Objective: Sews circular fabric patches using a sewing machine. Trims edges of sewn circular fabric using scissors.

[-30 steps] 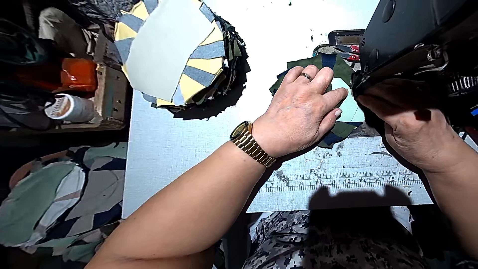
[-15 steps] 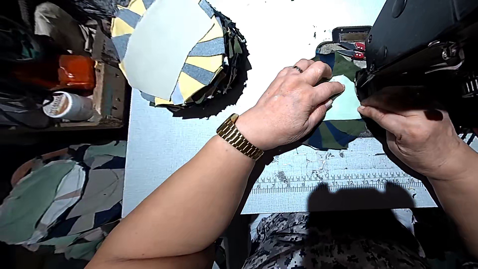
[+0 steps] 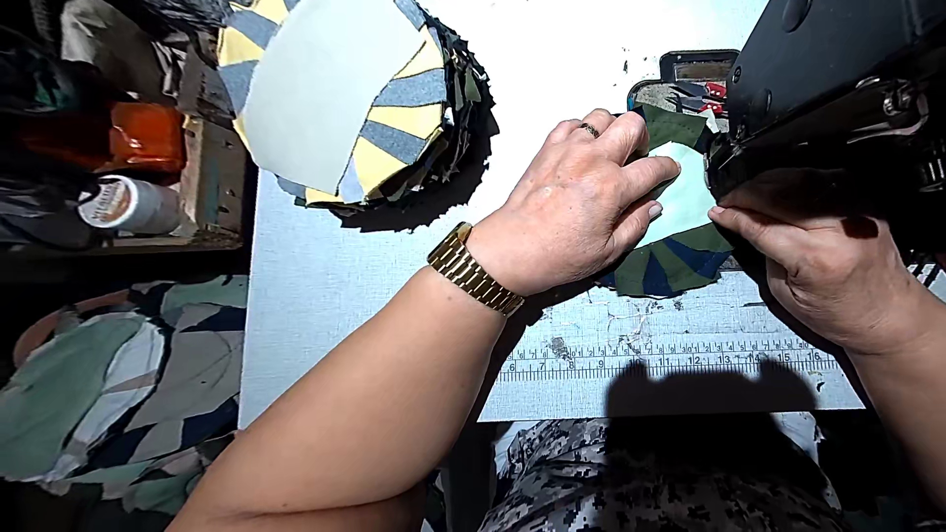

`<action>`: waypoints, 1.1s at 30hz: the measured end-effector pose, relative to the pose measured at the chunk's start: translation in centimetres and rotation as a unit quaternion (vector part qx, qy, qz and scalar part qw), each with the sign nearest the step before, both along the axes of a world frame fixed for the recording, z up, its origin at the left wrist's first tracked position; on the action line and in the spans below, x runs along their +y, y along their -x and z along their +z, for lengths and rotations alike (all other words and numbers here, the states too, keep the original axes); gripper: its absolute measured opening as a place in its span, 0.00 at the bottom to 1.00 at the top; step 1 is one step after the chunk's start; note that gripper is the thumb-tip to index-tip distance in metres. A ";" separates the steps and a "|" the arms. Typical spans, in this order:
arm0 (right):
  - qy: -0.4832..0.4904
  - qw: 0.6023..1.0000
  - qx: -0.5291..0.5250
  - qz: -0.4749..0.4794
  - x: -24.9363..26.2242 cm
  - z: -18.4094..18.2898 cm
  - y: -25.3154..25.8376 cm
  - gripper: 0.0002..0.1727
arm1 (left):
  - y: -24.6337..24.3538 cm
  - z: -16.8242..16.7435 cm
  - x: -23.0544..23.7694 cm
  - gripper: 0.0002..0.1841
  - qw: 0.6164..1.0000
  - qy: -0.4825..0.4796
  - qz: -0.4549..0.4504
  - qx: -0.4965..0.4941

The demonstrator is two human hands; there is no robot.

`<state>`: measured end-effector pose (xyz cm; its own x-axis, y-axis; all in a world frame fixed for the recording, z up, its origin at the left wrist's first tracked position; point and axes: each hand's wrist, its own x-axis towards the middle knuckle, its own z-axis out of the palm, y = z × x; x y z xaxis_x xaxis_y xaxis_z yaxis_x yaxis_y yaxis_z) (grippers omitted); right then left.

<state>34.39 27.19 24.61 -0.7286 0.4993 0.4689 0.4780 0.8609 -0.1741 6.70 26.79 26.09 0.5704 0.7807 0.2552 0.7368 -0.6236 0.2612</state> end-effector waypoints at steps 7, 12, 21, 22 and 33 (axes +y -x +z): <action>0.000 0.999 -0.027 -0.044 0.4 0.6 -0.4 0.20 | -0.1 0.1 -0.2 0.23 1.000 -0.011 0.018 0.008; -0.018 0.999 0.030 0.011 -0.1 0.1 -0.2 0.16 | 0.1 0.1 -0.2 0.22 1.000 -0.023 -0.004 -0.017; 0.007 1.000 0.003 0.014 0.0 -0.1 -0.3 0.16 | 0.1 -0.1 0.2 0.20 0.996 0.030 -0.078 -0.039; 0.002 1.000 0.003 0.010 0.1 0.1 -0.3 0.16 | 0.0 0.0 0.1 0.20 0.996 0.026 -0.074 -0.038; -0.003 0.999 0.035 0.018 0.0 0.0 0.0 0.17 | -0.9 -0.3 -0.3 0.23 1.000 -0.001 -0.025 -0.010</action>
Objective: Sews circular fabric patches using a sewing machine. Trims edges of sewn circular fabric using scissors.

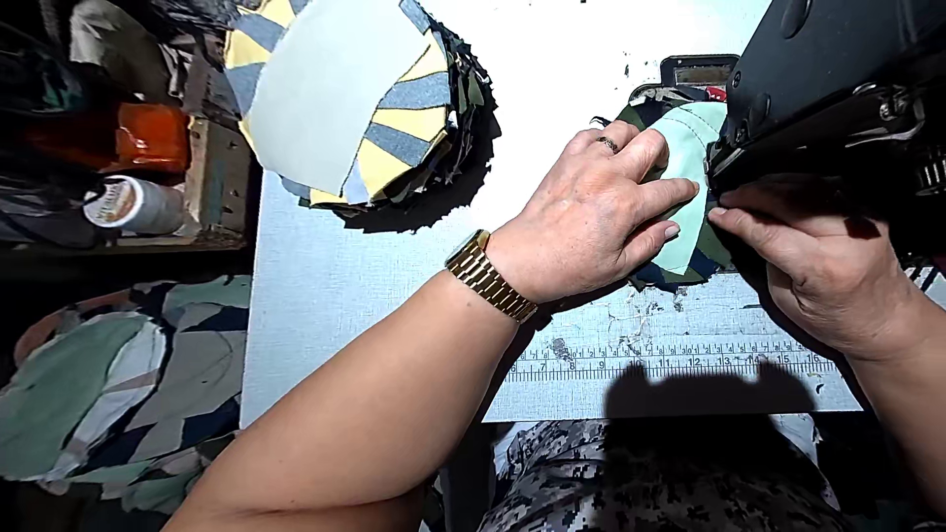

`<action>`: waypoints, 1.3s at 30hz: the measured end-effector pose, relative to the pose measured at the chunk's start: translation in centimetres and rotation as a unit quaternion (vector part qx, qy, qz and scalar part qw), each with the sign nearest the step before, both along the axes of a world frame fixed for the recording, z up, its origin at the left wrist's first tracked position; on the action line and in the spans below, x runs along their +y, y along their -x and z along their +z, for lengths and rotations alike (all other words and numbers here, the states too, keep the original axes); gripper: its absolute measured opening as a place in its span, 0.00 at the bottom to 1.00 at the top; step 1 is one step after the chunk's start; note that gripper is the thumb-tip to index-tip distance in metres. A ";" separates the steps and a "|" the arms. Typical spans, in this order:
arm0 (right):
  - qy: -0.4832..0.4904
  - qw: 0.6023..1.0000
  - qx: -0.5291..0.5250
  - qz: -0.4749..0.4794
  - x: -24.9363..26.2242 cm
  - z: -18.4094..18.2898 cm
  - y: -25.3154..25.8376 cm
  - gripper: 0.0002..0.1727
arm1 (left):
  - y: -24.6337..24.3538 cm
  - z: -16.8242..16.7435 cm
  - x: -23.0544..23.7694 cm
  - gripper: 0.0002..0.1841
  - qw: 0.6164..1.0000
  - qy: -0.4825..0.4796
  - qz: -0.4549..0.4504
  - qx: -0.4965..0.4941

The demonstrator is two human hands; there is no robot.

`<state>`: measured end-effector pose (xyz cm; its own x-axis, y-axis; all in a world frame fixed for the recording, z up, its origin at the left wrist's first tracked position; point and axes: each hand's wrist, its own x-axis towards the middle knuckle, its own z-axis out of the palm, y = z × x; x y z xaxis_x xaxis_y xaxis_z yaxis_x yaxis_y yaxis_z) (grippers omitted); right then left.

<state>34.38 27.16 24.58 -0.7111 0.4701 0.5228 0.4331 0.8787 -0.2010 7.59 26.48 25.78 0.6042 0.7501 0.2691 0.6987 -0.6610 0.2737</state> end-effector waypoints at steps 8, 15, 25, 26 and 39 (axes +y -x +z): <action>0.001 1.000 -0.006 0.005 0.0 -0.3 0.0 0.17 | -0.2 -0.4 -0.2 0.23 1.000 -0.019 0.004 0.003; 0.014 0.999 -0.031 0.033 -0.4 -0.5 0.6 0.19 | 0.0 -0.4 0.1 0.22 0.999 0.005 -0.034 -0.011; 0.018 0.999 -0.041 -0.009 0.2 -0.4 0.1 0.19 | -0.6 0.0 0.2 0.22 0.999 -0.013 0.001 0.030; 0.018 0.999 -0.041 -0.011 0.2 -0.3 0.1 0.19 | -0.8 0.0 0.2 0.23 0.999 -0.017 0.005 0.036; 0.018 0.998 -0.054 -0.005 -0.3 -0.5 0.5 0.20 | -1.2 0.1 0.1 0.24 0.998 -0.024 0.020 0.051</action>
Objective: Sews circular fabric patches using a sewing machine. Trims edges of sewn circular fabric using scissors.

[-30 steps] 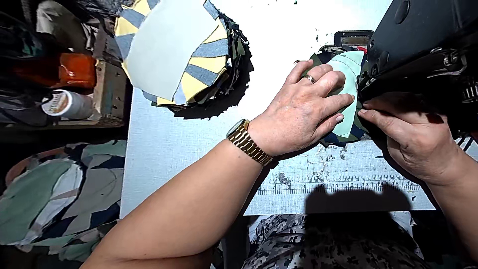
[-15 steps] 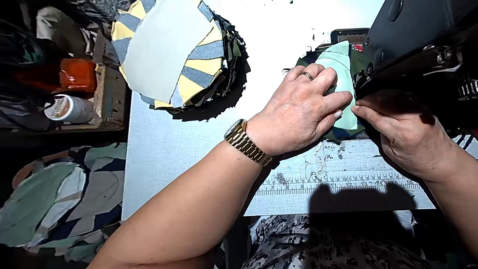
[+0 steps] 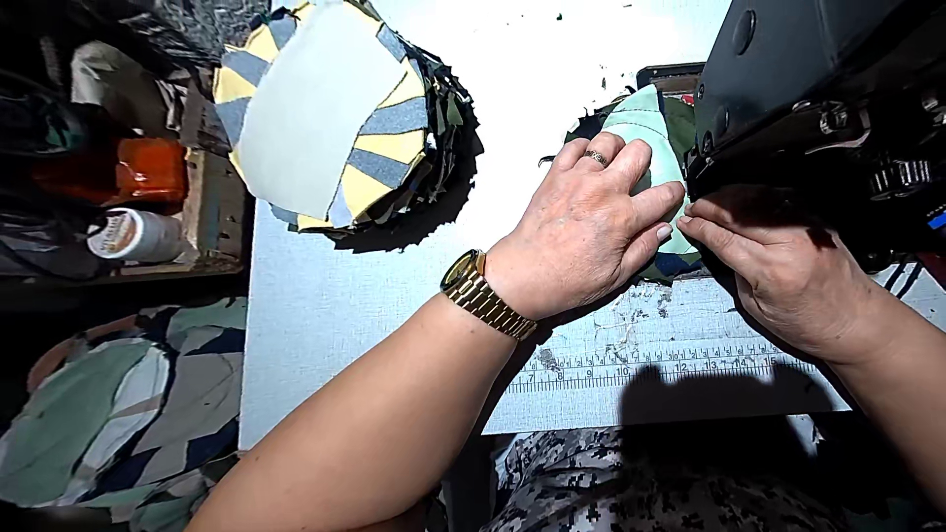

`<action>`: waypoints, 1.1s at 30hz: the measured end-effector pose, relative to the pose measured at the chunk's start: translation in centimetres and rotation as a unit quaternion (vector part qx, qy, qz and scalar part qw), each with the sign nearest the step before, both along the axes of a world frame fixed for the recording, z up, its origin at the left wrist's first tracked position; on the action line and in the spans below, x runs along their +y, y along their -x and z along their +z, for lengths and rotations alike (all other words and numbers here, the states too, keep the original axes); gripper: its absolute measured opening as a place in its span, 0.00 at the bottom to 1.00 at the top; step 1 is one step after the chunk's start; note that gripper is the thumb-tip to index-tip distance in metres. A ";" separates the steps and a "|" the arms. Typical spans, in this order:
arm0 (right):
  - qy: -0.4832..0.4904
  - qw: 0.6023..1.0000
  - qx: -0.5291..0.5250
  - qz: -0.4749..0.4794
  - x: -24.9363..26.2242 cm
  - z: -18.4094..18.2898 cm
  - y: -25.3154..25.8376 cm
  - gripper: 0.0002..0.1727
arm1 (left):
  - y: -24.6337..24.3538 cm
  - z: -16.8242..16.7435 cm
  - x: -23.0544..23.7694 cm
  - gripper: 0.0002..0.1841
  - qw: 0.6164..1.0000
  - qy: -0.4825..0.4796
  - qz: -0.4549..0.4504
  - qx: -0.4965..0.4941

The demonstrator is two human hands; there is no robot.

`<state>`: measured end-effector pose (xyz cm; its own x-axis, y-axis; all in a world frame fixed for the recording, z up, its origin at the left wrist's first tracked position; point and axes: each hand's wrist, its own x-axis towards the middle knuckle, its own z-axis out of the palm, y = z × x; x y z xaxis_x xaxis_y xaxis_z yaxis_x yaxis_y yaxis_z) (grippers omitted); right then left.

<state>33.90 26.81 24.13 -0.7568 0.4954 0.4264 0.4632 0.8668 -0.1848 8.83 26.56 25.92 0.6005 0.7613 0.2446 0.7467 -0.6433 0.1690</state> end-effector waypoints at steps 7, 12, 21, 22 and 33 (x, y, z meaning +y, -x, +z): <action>0.005 1.000 0.008 -0.002 0.3 0.5 -0.4 0.19 | -0.1 0.1 -0.1 0.26 1.000 -0.005 0.001 0.002; 0.001 1.000 0.012 -0.014 0.3 0.4 -0.4 0.19 | -0.2 0.0 -0.1 0.27 1.000 -0.010 0.002 0.001; -0.027 0.998 0.039 -0.035 0.4 0.6 -0.5 0.17 | -0.5 0.0 -0.4 0.33 1.000 -0.014 0.009 0.001; -0.030 0.998 0.053 -0.027 0.2 0.5 -0.3 0.17 | -0.4 0.1 -0.4 0.33 1.000 -0.014 0.005 0.001; -0.013 1.000 0.006 0.027 -0.2 -0.1 0.3 0.20 | 1.9 -0.6 1.2 0.23 0.997 0.043 -0.025 -0.067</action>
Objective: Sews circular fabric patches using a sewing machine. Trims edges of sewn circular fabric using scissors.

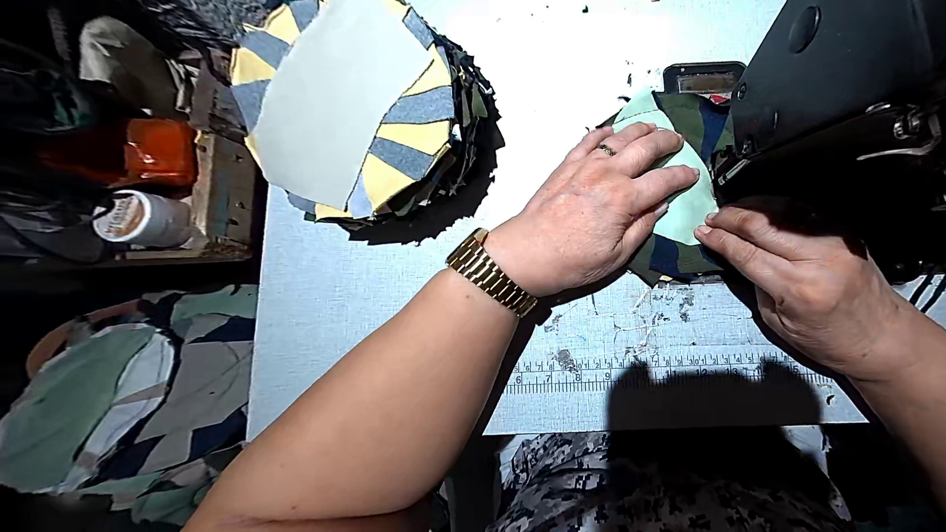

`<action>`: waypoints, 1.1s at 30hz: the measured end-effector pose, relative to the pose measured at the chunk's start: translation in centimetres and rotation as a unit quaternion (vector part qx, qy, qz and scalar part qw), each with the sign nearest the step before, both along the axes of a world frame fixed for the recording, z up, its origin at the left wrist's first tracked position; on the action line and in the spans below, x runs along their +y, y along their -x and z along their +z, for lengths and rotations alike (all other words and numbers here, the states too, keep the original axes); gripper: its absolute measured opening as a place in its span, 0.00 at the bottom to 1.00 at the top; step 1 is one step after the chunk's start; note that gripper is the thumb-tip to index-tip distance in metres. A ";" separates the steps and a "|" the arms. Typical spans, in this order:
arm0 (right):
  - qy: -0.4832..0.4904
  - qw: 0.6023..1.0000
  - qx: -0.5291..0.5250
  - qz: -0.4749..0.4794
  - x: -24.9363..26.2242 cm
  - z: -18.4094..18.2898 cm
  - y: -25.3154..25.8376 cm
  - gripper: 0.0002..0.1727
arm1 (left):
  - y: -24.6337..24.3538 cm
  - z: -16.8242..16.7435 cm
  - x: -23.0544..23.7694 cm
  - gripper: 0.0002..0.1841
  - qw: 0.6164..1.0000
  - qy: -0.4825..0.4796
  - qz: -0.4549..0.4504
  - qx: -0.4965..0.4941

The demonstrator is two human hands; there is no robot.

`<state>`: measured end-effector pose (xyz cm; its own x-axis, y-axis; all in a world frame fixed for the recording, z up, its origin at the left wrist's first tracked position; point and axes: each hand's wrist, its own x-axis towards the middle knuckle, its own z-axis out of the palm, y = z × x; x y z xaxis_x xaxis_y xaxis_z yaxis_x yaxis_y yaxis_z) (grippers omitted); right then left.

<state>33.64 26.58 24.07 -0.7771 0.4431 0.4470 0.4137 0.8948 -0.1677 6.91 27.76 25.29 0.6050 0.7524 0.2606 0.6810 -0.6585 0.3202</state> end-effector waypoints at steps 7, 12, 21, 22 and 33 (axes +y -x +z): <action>0.005 0.999 0.010 -0.047 0.2 0.4 -0.7 0.17 | 0.0 0.6 -0.2 0.24 0.999 -0.003 0.022 0.031; -0.020 0.998 0.045 -0.046 0.3 0.6 -0.6 0.17 | -0.1 0.6 -0.3 0.24 0.998 -0.012 0.041 0.050; -0.001 1.000 -0.014 0.001 0.0 0.2 0.3 0.20 | -0.1 0.9 -0.3 0.24 0.998 0.003 0.040 0.050; -0.003 1.000 -0.013 -0.001 0.0 0.2 0.3 0.20 | 0.0 1.0 -0.4 0.24 0.998 0.006 0.040 0.050; 0.002 0.999 0.002 -0.052 0.2 0.5 -0.6 0.17 | 0.2 1.3 -0.7 0.19 0.998 -0.033 0.040 0.043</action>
<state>34.25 26.80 24.60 -0.7250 0.5234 0.4476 0.5042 0.8461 -0.1727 6.71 27.03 26.59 0.5655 0.7826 0.2604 0.7558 -0.6181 0.2160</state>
